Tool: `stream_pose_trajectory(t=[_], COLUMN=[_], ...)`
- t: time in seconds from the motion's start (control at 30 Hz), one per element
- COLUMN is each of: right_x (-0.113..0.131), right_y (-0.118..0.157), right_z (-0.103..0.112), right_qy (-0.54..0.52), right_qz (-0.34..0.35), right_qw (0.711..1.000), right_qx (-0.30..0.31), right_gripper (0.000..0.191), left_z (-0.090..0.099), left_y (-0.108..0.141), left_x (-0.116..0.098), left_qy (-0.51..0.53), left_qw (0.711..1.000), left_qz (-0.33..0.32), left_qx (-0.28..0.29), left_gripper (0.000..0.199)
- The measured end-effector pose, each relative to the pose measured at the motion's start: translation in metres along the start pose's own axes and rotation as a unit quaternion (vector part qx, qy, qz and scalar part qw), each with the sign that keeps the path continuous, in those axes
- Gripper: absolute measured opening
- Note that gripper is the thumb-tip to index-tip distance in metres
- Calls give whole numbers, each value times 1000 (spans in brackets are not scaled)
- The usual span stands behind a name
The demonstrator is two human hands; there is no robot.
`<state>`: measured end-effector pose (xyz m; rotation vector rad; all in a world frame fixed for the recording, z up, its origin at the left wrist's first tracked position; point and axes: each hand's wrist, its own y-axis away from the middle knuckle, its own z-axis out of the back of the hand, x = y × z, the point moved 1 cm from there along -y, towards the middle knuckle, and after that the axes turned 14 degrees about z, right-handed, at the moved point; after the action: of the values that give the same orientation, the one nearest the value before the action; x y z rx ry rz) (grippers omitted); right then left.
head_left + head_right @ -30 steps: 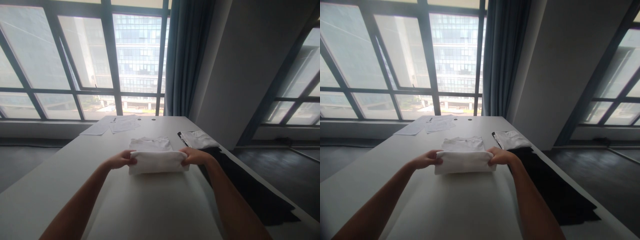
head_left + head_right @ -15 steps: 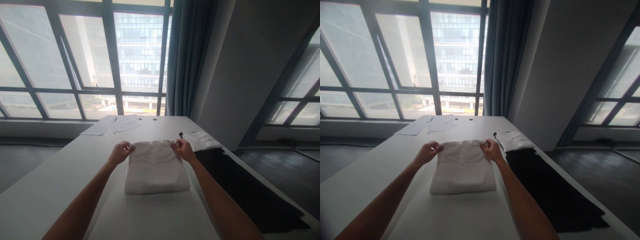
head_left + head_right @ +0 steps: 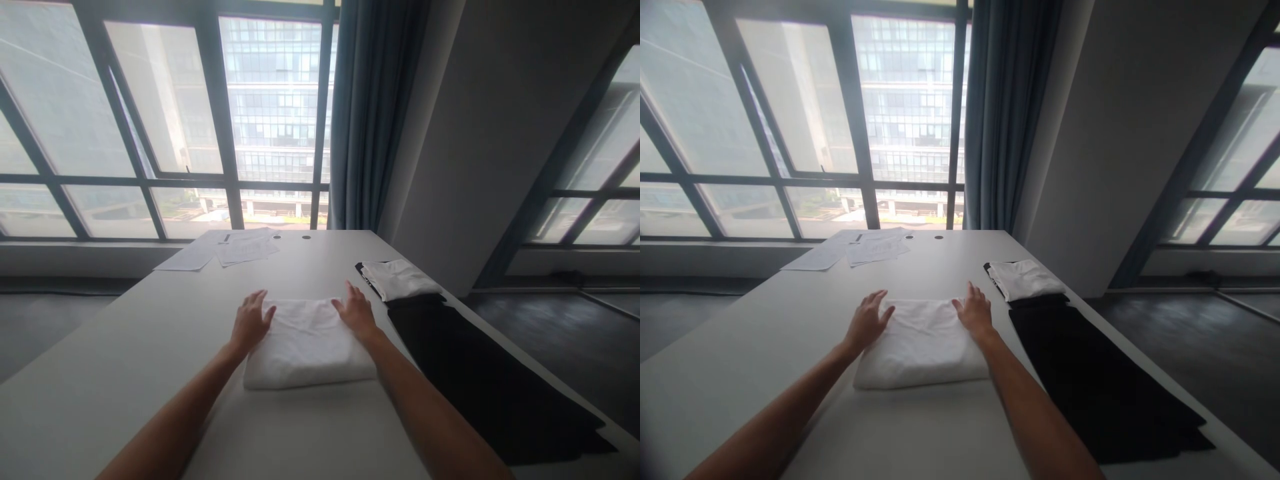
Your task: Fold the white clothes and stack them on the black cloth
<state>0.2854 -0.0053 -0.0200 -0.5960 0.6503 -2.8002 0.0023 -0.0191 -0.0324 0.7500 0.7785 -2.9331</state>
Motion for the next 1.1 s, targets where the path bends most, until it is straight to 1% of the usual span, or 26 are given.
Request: stream_pose_trajectory(t=[0.03,0.1,0.17,0.2,0.27,0.33,0.4,0.53,0.67,0.73,0.8,0.87,0.93,0.97,1.03,1.1], right_x=[9,29,47,54,62,61,53,31,15,11,9,9,12,16,27,42], right_y=[3,9,19,24,33,38,38,30,25,25,24,24,24,24,26,31], right_z=[0,-4,-11,-16,-27,-36,-40,-39,-38,-40,-41,-40,-36,-34,-29,-28], right_qy=[21,24,6,1,3,12,21,48,63,62,59,60,73,84,106,106], right_qz=[20,75,120,133,148,149,136,58,-9,-37,-58,-69,-65,-50,4,68], right_qw=[999,994,984,978,969,965,965,972,974,974,976,979,983,986,989,989], right_qx=[25,78,133,158,195,215,224,224,219,214,203,181,152,135,99,76], right_gripper=[62,62,61,62,62,63,65,72,75,76,76,76,74,72,66,61], left_z=[-5,-14,-22,-25,-30,-32,-32,-28,-25,-24,-20,-17,-14,-14,-15,-17], left_y=[8,24,36,39,43,42,38,30,20,15,15,21,36,46,68,86], left_x=[-8,-23,-33,-36,-36,-33,-29,-20,-4,3,2,-7,-25,-35,-55,-69], left_qy=[-12,-31,-55,-68,-97,-125,-150,-180,-186,-185,-185,-182,-161,-141,-100,-79], left_qw=[999,990,979,974,968,966,964,959,953,951,954,961,970,973,968,959], left_qz=[-36,-100,-132,-136,-122,-88,-52,11,82,100,102,79,18,-25,-102,-143], left_qx=[31,96,148,169,196,208,215,216,226,228,214,192,179,183,206,231], left_gripper=[45,46,48,49,52,56,63,74,78,77,74,69,65,64,62,61])
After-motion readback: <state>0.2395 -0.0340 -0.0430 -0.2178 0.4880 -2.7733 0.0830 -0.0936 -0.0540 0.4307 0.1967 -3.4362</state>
